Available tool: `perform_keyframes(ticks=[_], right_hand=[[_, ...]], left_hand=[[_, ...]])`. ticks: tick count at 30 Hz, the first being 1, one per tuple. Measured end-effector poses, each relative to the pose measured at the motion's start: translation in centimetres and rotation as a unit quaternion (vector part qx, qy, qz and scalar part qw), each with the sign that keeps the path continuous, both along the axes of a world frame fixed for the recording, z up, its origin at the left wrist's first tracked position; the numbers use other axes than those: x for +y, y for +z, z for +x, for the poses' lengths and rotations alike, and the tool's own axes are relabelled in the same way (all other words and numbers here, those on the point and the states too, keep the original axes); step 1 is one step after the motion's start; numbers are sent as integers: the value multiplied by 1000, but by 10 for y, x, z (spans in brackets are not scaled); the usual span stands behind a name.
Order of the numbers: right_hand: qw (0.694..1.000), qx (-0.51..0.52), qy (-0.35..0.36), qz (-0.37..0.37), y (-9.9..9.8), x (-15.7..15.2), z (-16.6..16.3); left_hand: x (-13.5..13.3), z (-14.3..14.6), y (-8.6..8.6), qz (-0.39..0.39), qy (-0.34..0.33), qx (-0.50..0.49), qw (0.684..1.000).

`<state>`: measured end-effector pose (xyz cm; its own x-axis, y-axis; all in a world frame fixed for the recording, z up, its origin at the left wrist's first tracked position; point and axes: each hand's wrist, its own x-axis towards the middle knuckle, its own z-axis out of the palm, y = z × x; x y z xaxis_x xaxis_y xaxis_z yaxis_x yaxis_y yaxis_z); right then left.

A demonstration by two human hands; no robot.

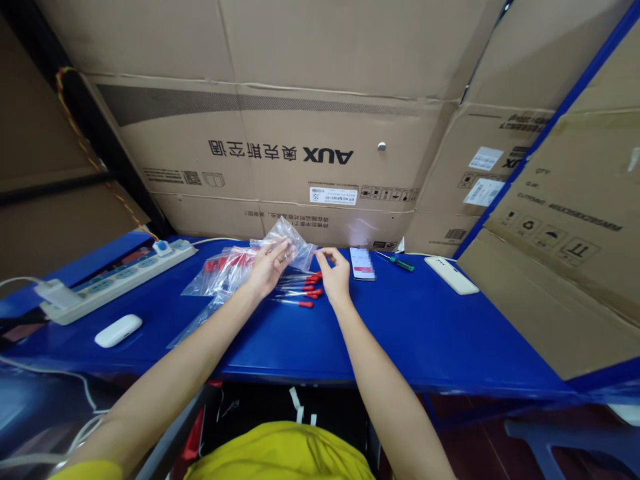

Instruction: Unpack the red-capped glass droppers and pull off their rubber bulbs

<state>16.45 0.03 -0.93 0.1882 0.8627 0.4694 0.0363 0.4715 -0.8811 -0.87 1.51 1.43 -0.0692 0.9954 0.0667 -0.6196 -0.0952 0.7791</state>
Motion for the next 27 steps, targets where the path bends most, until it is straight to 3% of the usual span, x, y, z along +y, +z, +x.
perform_keyframes(ticks=[6,13,16,18,20,22,24,27], right_hand=[[994,91,60,-34,7,-5,1],[992,126,1,-14,10,-2,4],[993,112,21,-9,11,-3,5],[997,76,22,-9,13,-4,6],[999,34,16,-1,16,-7,6],[1000,-7,19,21,19,-10,4],[997,-54,32,53,23,-14,2],[987,-124,40,91,27,-20,-2]], left_hand=[[-1,1,1,5,-16,10,1000],[5,-4,2,-4,-1,39,999],[2,-9,6,15,67,131,989],[-4,-13,12,97,193,259,941],[-12,-18,21,215,282,394,848],[-19,-21,31,320,258,502,761],[-24,-20,37,388,176,577,697],[-27,-16,40,413,96,623,657]])
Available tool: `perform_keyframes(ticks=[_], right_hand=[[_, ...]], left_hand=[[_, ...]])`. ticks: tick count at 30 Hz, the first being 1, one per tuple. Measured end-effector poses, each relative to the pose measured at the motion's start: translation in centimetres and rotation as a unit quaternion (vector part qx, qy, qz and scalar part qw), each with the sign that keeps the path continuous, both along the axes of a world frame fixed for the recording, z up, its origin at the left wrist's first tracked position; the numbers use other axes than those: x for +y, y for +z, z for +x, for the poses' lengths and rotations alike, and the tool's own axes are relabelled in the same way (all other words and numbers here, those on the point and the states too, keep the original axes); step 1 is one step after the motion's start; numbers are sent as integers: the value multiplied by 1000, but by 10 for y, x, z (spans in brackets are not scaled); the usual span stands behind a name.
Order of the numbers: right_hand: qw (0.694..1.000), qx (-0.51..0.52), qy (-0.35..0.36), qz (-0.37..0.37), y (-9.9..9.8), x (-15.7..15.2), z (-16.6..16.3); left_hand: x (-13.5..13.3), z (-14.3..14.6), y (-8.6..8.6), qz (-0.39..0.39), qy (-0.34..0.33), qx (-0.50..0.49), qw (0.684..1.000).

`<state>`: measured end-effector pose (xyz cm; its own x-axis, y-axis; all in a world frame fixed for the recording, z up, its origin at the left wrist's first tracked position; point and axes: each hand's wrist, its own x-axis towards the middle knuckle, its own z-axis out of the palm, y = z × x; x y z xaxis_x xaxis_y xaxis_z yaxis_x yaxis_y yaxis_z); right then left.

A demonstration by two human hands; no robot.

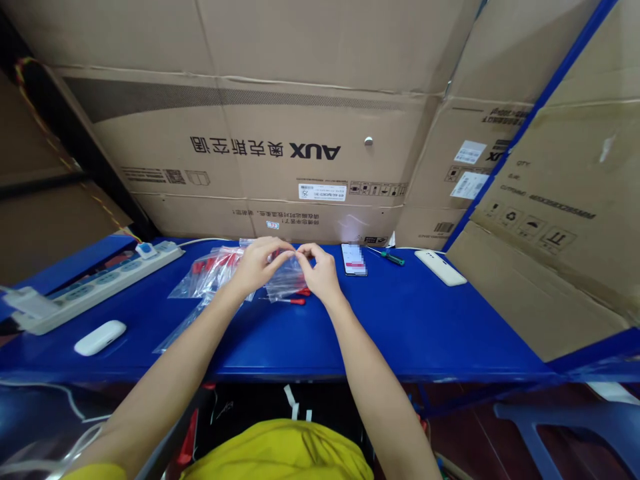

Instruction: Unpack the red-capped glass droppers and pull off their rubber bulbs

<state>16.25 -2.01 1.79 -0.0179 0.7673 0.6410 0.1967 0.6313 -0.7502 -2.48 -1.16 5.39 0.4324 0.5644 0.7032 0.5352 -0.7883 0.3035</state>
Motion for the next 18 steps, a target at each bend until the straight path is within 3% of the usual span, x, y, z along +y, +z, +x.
perform_keyframes(ticks=[6,8,13,18], right_hand=[[1000,0,28,-11,2,-8,-10],[999,5,45,-23,3,-12,-15],[998,4,60,-33,7,-21,-23],[995,3,92,-40,5,-18,-26]], left_hand=[[-5,0,3,-59,-16,-59,996],[-6,-4,7,-111,-24,-67,991],[-5,-13,14,-281,-99,-69,952],[-12,-21,18,-324,-97,-161,927]])
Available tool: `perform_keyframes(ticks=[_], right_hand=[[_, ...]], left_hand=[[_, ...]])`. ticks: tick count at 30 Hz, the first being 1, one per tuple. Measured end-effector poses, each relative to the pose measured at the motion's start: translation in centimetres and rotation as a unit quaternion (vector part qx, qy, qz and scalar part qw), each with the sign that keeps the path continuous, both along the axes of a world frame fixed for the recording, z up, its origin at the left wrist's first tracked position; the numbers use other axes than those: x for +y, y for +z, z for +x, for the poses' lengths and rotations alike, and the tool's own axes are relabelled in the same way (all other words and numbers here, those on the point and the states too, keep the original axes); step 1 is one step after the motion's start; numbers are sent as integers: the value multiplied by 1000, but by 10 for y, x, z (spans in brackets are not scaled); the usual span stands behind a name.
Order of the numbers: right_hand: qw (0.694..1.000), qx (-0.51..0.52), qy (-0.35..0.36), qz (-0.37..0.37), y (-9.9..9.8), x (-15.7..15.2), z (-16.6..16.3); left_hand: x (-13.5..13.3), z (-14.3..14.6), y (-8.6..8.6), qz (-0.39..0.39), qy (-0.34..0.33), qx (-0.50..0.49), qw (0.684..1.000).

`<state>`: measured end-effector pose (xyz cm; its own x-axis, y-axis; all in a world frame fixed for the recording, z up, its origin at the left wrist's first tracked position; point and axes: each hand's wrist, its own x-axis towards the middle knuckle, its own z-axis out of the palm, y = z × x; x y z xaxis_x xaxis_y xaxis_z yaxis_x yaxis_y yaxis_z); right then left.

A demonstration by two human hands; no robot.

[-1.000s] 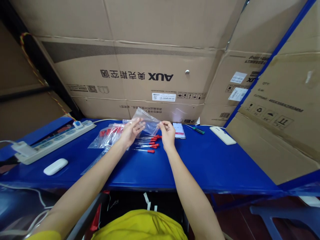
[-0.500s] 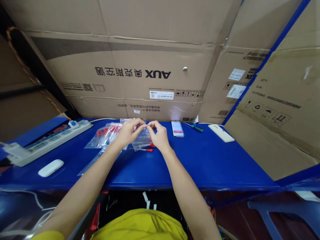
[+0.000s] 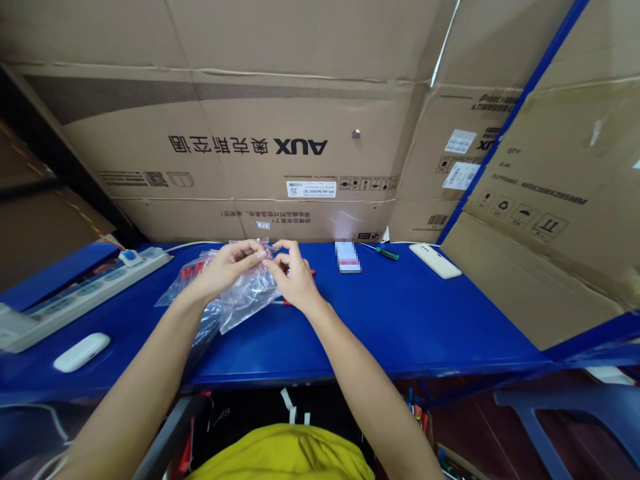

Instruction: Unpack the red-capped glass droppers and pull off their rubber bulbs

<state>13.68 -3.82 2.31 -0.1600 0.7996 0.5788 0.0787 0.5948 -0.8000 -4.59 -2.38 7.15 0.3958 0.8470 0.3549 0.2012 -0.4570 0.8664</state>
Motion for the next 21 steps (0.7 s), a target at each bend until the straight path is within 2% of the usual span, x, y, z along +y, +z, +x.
perform_keyframes(ticks=[5,12,16,21], right_hand=[[997,-27,39,-60,-3,0,-5],[975,59,142,-161,1,-5,-13],[964,73,157,-202,0,-4,-14],[963,54,179,-194,-3,-8,-21]], left_hand=[[-20,-15,-1,20,119,-43,992],[-48,-35,-7,33,200,-44,978],[-59,-41,-6,15,207,-35,978],[-68,-47,-9,-76,189,28,979]])
